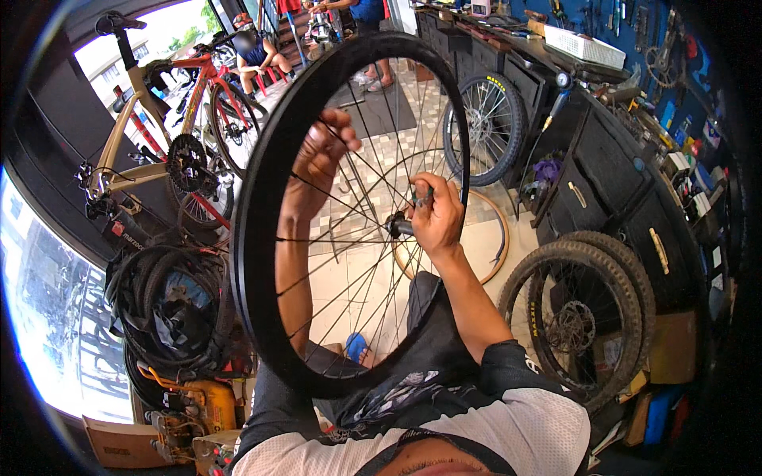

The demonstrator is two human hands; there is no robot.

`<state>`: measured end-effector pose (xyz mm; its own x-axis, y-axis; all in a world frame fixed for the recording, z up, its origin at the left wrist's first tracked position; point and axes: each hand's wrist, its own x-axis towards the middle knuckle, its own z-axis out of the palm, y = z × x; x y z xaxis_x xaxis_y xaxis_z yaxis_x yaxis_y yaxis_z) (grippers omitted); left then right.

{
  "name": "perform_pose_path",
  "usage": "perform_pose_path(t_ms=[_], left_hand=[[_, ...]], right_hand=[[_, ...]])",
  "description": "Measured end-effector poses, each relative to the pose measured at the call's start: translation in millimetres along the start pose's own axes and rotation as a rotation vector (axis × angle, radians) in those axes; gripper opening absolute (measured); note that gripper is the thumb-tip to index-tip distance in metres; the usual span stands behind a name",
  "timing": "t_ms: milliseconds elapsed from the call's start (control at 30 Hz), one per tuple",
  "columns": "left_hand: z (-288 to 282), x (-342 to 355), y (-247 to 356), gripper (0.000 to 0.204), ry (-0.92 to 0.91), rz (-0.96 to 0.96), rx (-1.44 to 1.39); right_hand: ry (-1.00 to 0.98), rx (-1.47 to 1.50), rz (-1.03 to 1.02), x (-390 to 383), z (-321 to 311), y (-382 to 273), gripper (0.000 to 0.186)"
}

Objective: The person laces a bicycle wheel by threading spokes through the rim and hub, rotating the wheel to access different sections. The person continues this process around the wheel, ensuring each spoke is properly seated.

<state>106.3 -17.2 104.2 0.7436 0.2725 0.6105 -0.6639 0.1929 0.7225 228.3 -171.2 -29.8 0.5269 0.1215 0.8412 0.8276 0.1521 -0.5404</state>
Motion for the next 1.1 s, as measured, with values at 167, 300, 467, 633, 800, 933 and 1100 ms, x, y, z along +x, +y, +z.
perform_pose_path(t_ms=[167,300,467,633,800,933,1100], left_hand=[[6.2,-9.4,-1.2,0.038,0.081,-0.014,0.086],[14.5,-14.1,-1.3,0.041,0.077,-0.024,0.100],[21.6,-15.0,-5.8,0.040,0.087,0.073,0.109],[31.2,-15.0,-5.3,0.041,0.102,0.084,0.127],[18.2,-18.1,-0.7,0.044,0.096,-0.013,0.140],[-5.4,-7.9,24.9,0.052,-0.093,-0.077,0.224],[34.1,1.3,84.9,0.071,0.004,-0.338,0.199]], right_hand=[[0.034,-0.040,-0.066,-7.9,9.2,13.0,0.027],[-0.064,0.032,0.084,-11.9,0.8,12.9,0.027],[-0.041,0.050,0.104,-11.3,-1.7,4.4,0.021],[-0.049,-0.046,0.092,-8.3,-4.8,2.2,0.019],[-0.075,0.006,0.087,19.6,-16.9,-5.2,0.027],[-0.186,-0.080,0.161,65.6,-40.2,-24.0,0.030],[-0.353,-0.108,0.276,94.1,-69.5,-28.0,0.020]])
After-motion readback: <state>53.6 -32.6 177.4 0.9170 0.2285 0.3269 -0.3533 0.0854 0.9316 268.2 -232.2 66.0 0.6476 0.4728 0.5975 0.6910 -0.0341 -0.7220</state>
